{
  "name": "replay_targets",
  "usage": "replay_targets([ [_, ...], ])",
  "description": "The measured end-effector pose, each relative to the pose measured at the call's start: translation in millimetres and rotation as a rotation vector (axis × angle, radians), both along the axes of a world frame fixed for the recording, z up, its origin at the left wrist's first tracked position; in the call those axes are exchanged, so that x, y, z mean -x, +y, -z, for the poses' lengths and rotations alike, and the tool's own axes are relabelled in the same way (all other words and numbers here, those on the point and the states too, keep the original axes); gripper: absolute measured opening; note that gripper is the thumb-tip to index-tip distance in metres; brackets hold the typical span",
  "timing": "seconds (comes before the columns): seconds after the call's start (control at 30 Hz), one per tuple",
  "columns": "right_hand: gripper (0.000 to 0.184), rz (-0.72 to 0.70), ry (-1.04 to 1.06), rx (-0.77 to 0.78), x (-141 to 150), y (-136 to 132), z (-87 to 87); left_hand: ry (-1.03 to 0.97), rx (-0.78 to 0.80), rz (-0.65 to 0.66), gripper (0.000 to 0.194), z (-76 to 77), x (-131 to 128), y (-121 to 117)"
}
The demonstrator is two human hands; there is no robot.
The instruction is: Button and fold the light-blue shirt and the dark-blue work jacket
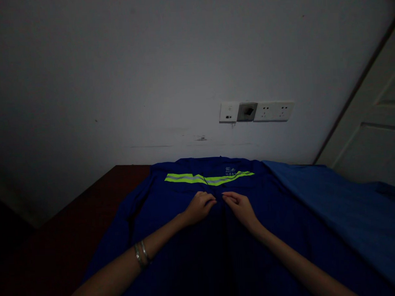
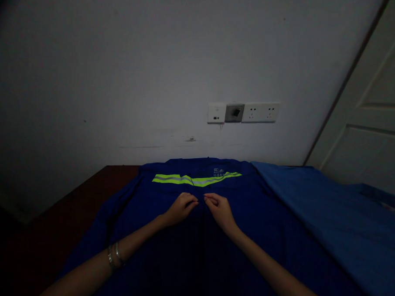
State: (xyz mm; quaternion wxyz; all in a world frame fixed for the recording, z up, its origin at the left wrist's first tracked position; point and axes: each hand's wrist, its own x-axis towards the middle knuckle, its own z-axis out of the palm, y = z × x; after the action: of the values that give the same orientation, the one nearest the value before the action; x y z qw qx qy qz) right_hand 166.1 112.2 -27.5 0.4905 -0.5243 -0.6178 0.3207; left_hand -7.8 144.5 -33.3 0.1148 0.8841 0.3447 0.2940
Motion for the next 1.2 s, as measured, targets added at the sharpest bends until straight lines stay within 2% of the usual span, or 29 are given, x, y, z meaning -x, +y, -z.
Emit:
replay_targets([
  [0.2, 0.032, 0.002, 0.121, 0.052, 2, 2, 3.0, 0.01, -0.004, -0.054, 0.014, -2.8, -2, -4],
  [1.03, 0.024, -0.079, 0.106, 0.02, 0, 2, -2.8, 0.001, -0.048, -0.121, 0.016, -5.8, -3, -10],
  [1.2, 0.027, -0.13, 0.121, 0.189, -7, 8, -4.4, -0.016, -0.034, -0.118, 0.015, -4.7, -4, -10],
])
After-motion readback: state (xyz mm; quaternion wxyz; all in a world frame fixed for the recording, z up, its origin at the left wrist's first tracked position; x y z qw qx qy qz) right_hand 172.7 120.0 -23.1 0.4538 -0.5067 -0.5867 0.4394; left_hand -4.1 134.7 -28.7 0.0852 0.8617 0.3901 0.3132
